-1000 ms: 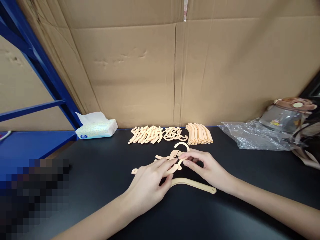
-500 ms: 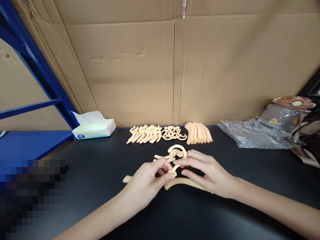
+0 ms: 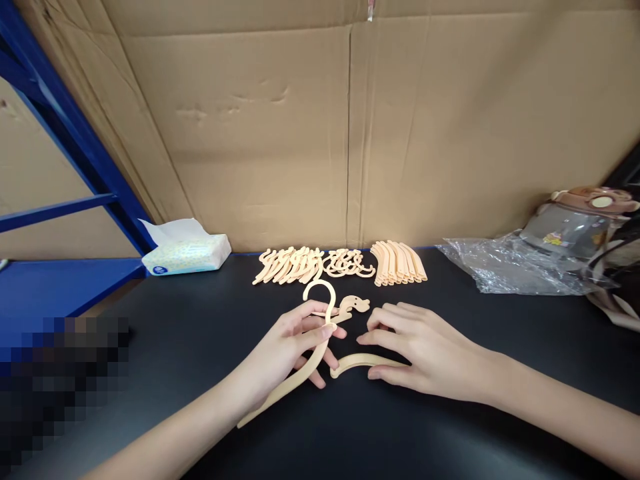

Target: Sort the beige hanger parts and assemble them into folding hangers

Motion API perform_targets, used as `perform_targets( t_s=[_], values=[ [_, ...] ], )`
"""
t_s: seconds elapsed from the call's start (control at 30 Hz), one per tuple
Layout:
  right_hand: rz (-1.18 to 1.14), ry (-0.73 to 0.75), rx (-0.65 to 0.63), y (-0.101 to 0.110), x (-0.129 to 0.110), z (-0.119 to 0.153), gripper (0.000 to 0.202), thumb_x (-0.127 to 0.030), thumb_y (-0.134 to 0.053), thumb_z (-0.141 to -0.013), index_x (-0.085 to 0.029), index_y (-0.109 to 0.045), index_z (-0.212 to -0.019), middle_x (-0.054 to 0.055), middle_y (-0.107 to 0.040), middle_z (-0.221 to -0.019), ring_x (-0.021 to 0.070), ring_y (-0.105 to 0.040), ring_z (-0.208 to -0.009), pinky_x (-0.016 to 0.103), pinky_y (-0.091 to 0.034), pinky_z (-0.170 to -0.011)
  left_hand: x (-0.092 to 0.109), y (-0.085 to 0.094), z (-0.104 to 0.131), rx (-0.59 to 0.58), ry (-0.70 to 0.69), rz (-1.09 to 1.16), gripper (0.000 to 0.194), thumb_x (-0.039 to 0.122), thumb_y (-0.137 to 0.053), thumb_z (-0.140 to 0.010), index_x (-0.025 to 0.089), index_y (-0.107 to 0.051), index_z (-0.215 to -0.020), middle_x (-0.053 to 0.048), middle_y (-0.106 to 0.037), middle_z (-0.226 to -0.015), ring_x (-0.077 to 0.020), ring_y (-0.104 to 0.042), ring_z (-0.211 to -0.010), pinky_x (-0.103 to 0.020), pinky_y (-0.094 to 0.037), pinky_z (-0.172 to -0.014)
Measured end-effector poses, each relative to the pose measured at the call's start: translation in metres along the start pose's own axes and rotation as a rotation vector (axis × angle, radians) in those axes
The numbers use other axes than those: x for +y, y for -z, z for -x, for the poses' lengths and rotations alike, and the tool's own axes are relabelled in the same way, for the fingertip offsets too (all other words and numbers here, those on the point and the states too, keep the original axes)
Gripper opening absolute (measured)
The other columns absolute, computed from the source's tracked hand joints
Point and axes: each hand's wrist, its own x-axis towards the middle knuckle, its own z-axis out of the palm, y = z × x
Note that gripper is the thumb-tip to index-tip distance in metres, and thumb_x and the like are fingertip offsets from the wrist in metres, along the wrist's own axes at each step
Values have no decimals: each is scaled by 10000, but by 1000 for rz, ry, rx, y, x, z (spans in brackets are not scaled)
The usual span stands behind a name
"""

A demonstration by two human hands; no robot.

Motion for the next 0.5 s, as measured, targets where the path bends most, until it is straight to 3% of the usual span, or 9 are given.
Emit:
perform_targets(
  t_s=[0.13,0.3,0.5],
  values=[
    [8,-28,-50,-1,-2,-2,222,-267,-423,-961,-215,-638,-981,31,-600,-898,156,-549,-802,300,-417,-733,-1,1,-1,24,-3,41,299,299,-592,-859,179,-549,-1130,-72,-634,-945,-147,-619,-666,-233,-534,-485],
    [-35,-81,-30,1,-6,-5,239,-209,-338,-982,-195,-575,-948,33,-604,-904,157,-553,-801,311,-426,-754,1,0,-1,91,-6,85,334,333,-572,-875,176,-571,-1170,-21,-560,-792,-117,-561,-608,-213,-517,-451],
    [-76,-86,4,-4,-5,-5,201,-137,-327,-963,-189,-522,-968,37,-603,-906,162,-565,-787,307,-446,-715,0,-2,-1,93,-2,120,335,296,-562,-883,198,-589,-1202,-28,-540,-846,-114,-554,-636,-227,-540,-460]
  ],
)
